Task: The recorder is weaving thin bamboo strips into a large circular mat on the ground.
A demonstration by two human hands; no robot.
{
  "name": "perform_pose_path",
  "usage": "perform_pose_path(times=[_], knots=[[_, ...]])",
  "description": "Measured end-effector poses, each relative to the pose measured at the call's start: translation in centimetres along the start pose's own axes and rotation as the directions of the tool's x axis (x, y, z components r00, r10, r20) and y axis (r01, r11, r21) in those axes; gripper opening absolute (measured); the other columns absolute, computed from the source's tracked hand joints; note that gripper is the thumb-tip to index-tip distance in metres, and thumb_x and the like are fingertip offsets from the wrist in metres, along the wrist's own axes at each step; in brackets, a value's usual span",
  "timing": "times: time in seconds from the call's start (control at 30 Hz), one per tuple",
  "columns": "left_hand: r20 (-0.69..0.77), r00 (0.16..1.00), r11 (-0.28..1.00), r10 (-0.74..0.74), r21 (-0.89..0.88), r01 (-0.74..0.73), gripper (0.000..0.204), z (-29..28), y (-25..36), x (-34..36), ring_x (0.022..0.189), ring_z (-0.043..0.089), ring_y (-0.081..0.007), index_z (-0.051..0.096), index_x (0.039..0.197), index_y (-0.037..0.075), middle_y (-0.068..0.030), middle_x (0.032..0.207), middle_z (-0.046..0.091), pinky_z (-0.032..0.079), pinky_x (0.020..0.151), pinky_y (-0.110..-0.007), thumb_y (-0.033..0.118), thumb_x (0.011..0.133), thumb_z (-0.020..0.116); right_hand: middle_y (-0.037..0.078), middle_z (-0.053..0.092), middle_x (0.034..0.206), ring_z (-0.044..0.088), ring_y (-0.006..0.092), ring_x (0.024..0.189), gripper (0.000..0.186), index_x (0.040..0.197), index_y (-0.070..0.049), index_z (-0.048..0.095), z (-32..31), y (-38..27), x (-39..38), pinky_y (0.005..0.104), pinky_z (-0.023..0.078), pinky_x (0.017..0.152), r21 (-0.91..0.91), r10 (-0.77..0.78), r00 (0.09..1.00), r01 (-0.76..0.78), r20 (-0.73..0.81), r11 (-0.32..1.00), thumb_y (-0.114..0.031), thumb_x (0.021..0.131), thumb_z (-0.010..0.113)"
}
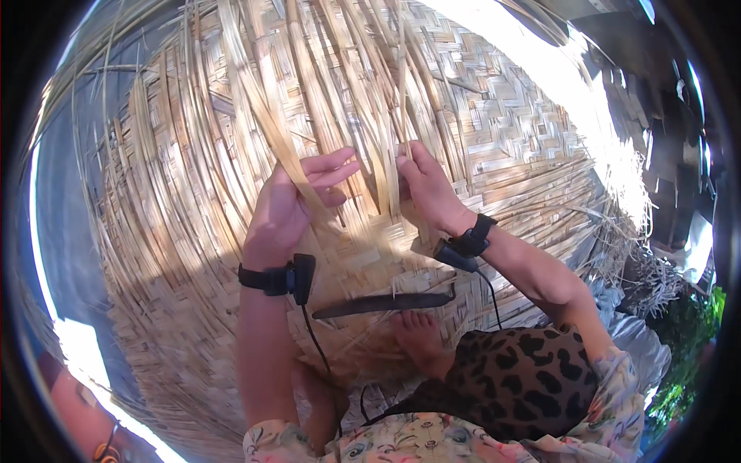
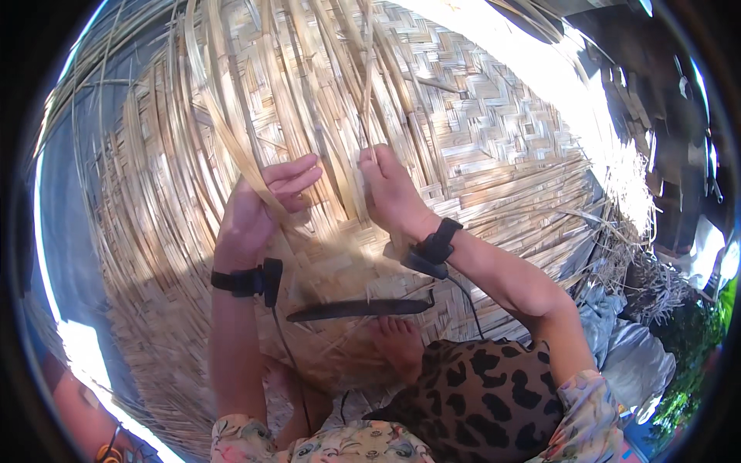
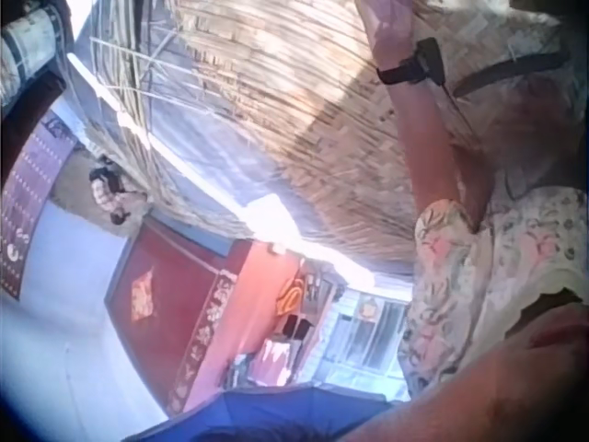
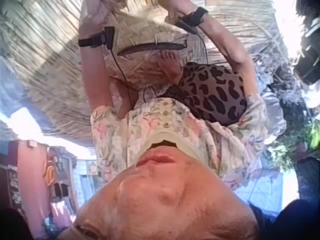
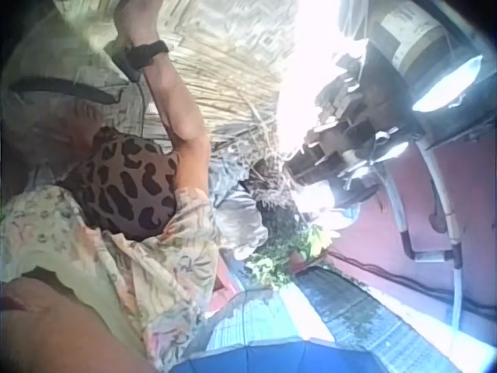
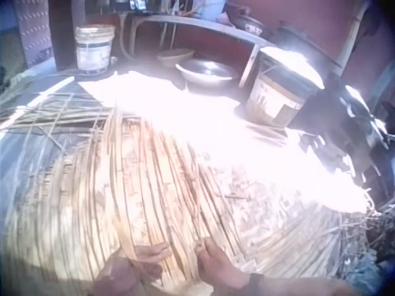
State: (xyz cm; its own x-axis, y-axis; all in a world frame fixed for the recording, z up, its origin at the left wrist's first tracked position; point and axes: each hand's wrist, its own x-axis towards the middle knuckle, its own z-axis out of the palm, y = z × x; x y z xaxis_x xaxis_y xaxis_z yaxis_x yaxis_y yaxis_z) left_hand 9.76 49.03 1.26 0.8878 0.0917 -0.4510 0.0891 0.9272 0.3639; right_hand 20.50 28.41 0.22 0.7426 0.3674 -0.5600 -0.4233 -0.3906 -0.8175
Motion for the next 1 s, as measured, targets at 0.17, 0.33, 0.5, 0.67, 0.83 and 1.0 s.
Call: perform_pose_path(times=[0.17, 0.33, 0.5, 0.67, 0.83, 1.0], knots=[[-0.274, 0.954, 0.911, 0.124, 0.412, 0.000, 0.051, -0.7, 0.9, 1.5, 0.101, 0.067, -0.0263, 0.042, 0.136, -0.001, -0.0140, 0.111, 0.065, 0.061, 0.080, -0.040, 0.011, 0.095, 0.068, 0.009, 0.069, 0.115, 0.068, 0.0221, 0.097, 0.037, 0.132, -0.005, 0.060, -2.5, -2.5, 4.5, 0.0335, 0.053, 0.086, -0.516, 0.214, 0.663, 0.300, 0.717, 0.802, -0.010, 0.096, 0.061], [-0.570, 0.284, 0.628, 0.771, 0.756, -0.184, 0.019, -6.9, -0.4, -9.0, 0.059, 0.050, -0.0115, 0.048, 0.110, 0.002, -0.0045, 0.073, 0.054, 0.046, 0.057, -0.029, 0.003, 0.094, 0.057, 0.016, 0.060, 0.079, 0.064, 0.0330, 0.074, 0.009, 0.091, -0.008, 0.059, -4.5, -2.3, 1.8, 0.0419, 0.050, 0.069, -0.692, -0.204, 0.778, 0.624, 0.594, 0.364, -0.011, 0.085, 0.065], [-0.555, 0.113, 0.544, 0.824, 0.722, -0.427, 0.008, -9.4, 1.0, -16.0, 0.060, 0.050, -0.0120, 0.052, 0.103, 0.005, -0.0002, 0.070, 0.051, 0.046, 0.060, -0.029, 0.010, 0.097, 0.052, 0.012, 0.064, 0.080, 0.064, 0.0343, 0.082, 0.013, 0.087, -0.010, 0.060, -5.7, -1.2, 0.9, 0.0451, 0.048, 0.069, -0.732, -0.128, 0.759, 0.650, 0.638, 0.206, -0.022, 0.084, 0.065], [-0.501, 0.666, 0.834, 0.552, 0.343, -0.433, 0.009, -11.2, 0.2, -14.9, 0.087, 0.062, -0.0145, 0.057, 0.106, 0.009, -0.0010, 0.097, 0.063, 0.056, 0.077, -0.034, 0.008, 0.098, 0.061, 0.014, 0.067, 0.083, 0.066, 0.0352, 0.082, 0.016, 0.086, -0.011, 0.066, -4.0, -2.9, 0.4, 0.0465, 0.049, 0.071, -0.658, -0.184, 0.728, 0.679, 0.660, 0.326, -0.026, 0.086, 0.064], [-0.591, 0.667, 0.854, 0.453, 0.072, -0.515, 0.023, -13.5, -1.3, -13.2, 0.104, 0.066, -0.0271, 0.057, 0.115, 0.001, -0.0148, 0.111, 0.064, 0.060, 0.087, -0.041, 0.020, 0.102, 0.059, 0.014, 0.067, 0.084, 0.066, 0.0343, 0.081, 0.013, 0.090, -0.006, 0.066, -3.1, -3.8, -1.3, 0.0420, 0.051, 0.071, -0.690, -0.132, 0.755, 0.645, 0.643, 0.329, -0.017, 0.083, 0.069], [-0.583, 0.682, 0.840, 0.442, 0.003, -0.542, 0.026, -13.2, -0.9, -13.7, 0.114, 0.063, -0.0330, 0.055, 0.115, -0.003, -0.0184, 0.115, 0.062, 0.058, 0.094, -0.045, 0.020, 0.103, 0.053, 0.013, 0.067, 0.079, 0.067, 0.0319, 0.076, 0.014, 0.089, -0.006, 0.066, -7.7, -3.8, 0.2, 0.0408, 0.051, 0.069, -0.756, -0.041, 0.804, 0.574, 0.593, 0.316, -0.016, 0.079, 0.071]])
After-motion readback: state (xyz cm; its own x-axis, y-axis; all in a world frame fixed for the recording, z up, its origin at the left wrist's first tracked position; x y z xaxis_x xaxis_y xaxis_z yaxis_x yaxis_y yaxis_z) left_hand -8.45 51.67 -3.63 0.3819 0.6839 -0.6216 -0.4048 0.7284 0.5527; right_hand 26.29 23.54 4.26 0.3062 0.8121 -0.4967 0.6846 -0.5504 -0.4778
